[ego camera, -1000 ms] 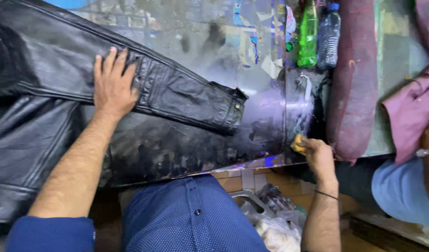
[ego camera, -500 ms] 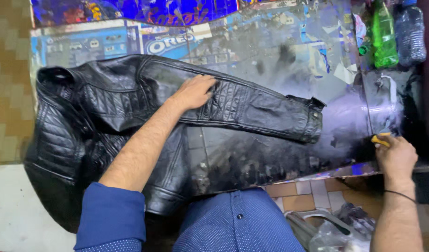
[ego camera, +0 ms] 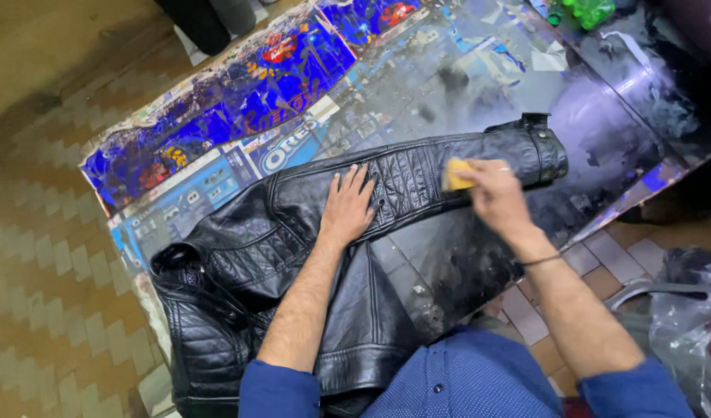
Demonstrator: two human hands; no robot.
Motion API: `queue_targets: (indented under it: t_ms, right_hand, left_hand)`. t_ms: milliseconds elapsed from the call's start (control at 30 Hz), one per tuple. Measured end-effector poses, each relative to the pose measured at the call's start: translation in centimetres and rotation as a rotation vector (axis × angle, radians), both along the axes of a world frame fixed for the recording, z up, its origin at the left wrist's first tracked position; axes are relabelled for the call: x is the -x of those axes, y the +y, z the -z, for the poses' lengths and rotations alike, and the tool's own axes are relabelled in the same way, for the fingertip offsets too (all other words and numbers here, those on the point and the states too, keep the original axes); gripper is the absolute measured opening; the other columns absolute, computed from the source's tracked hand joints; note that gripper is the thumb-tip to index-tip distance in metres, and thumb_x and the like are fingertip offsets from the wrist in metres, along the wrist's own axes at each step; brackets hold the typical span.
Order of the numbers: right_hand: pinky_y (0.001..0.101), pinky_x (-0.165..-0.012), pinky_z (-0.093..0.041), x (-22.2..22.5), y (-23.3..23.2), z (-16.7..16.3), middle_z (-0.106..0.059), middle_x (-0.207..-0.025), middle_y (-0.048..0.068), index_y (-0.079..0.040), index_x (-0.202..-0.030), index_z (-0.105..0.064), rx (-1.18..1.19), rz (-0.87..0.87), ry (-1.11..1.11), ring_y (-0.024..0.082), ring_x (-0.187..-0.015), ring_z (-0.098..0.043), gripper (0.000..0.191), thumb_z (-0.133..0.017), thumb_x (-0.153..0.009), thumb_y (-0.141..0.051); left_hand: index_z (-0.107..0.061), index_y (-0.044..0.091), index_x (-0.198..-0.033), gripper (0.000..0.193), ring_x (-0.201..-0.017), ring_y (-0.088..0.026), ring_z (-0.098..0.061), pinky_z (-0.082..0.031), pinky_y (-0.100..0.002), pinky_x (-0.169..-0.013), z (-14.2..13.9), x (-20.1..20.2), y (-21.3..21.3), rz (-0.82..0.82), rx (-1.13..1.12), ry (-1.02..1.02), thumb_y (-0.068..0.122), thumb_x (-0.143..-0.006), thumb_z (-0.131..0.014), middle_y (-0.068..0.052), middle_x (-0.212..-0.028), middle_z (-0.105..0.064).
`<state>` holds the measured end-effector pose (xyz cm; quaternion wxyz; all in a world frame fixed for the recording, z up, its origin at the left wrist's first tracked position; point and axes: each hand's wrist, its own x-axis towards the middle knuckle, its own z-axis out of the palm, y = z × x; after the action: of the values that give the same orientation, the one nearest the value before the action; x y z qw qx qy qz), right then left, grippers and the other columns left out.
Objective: The person wipes a black leather jacket with a yellow sponge on a cluttered workbench. They repeatedly rub the sleeves, cuffs, and body panels, occasionally repositioning the jacket and applying liquid from a green bottle to the sponge before continuing to wipe.
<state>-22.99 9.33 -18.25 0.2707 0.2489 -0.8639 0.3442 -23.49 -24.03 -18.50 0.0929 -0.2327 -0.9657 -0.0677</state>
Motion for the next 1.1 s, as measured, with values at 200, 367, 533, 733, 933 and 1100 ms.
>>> queue_targets:
  t_ms: [200,367,533,733,933,1100]
  right_hand:
    - [0.0438,-0.090,-0.048,2.2,-9.9,-1.9,-0.072,-0.108,0.010,-0.012,-0.104,-0.077,-0.293,-0.207,0.115,0.033,-0.108,-0.063,0.035,-0.065,-0.073,0.000]
    - [0.0430,-0.087,-0.047,4.1,-10.7,-3.6,-0.068,-0.099,0.007,-0.011,-0.098,-0.077,-0.248,-0.021,0.062,0.032,-0.099,-0.058,0.026,-0.064,-0.077,-0.003]
    - [0.0414,-0.086,-0.048,5.3,-12.3,-5.2,-0.067,-0.098,0.005,-0.011,-0.099,-0.076,-0.287,-0.185,0.130,0.031,-0.097,-0.058,0.027,-0.062,-0.076,-0.005]
    - [0.0412,-0.088,-0.046,6.0,-14.2,-6.3,-0.069,-0.104,0.005,-0.012,-0.100,-0.075,-0.393,-0.446,0.146,0.028,-0.101,-0.060,0.021,-0.065,-0.081,-0.013]
    - [0.0421,-0.085,-0.048,6.9,-15.2,-5.6,-0.070,-0.106,0.006,-0.010,-0.101,-0.075,-0.327,-0.504,0.107,0.029,-0.101,-0.060,0.029,-0.066,-0.073,-0.008]
    - [0.0421,-0.089,-0.049,6.4,-14.0,-4.7,-0.070,-0.095,0.004,-0.015,-0.091,-0.075,-0.239,-0.273,0.026,0.027,-0.100,-0.061,0.017,-0.066,-0.080,-0.004]
  left_hand:
    - [-0.049,0.008,-0.146,0.086,-0.152,-0.032,-0.023,-0.015,-0.065,-0.119,-0.7,-1.5,-0.6,-0.119,0.074,-0.125,0.045,-0.074,-0.079,-0.013,-0.161,-0.036]
    - [-0.038,0.001,-0.152,0.103,-0.153,-0.032,-0.020,-0.007,-0.066,-0.121,-1.3,-2.3,-1.0,-0.216,0.033,-0.156,0.048,-0.072,-0.082,-0.013,-0.161,-0.036]
    - [-0.035,-0.001,-0.153,0.106,-0.154,-0.032,-0.019,-0.005,-0.064,-0.122,-1.5,-2.3,-1.1,-0.237,0.001,-0.205,0.047,-0.072,-0.083,-0.015,-0.160,-0.038]
    - [-0.034,-0.005,-0.151,0.108,-0.155,-0.030,-0.016,-0.001,-0.062,-0.123,-1.5,-2.1,-1.3,-0.239,-0.066,-0.255,0.043,-0.070,-0.086,-0.015,-0.159,-0.039]
    - [-0.034,-0.005,-0.151,0.110,-0.155,-0.030,-0.016,-0.001,-0.061,-0.123,-1.6,-2.0,-1.4,-0.245,-0.101,-0.274,0.041,-0.067,-0.088,-0.016,-0.158,-0.039]
    - [-0.034,-0.006,-0.150,0.109,-0.156,-0.031,-0.016,-0.001,-0.061,-0.124,-1.7,-2.0,-1.5,-0.253,-0.091,-0.289,0.041,-0.068,-0.088,-0.016,-0.158,-0.040]
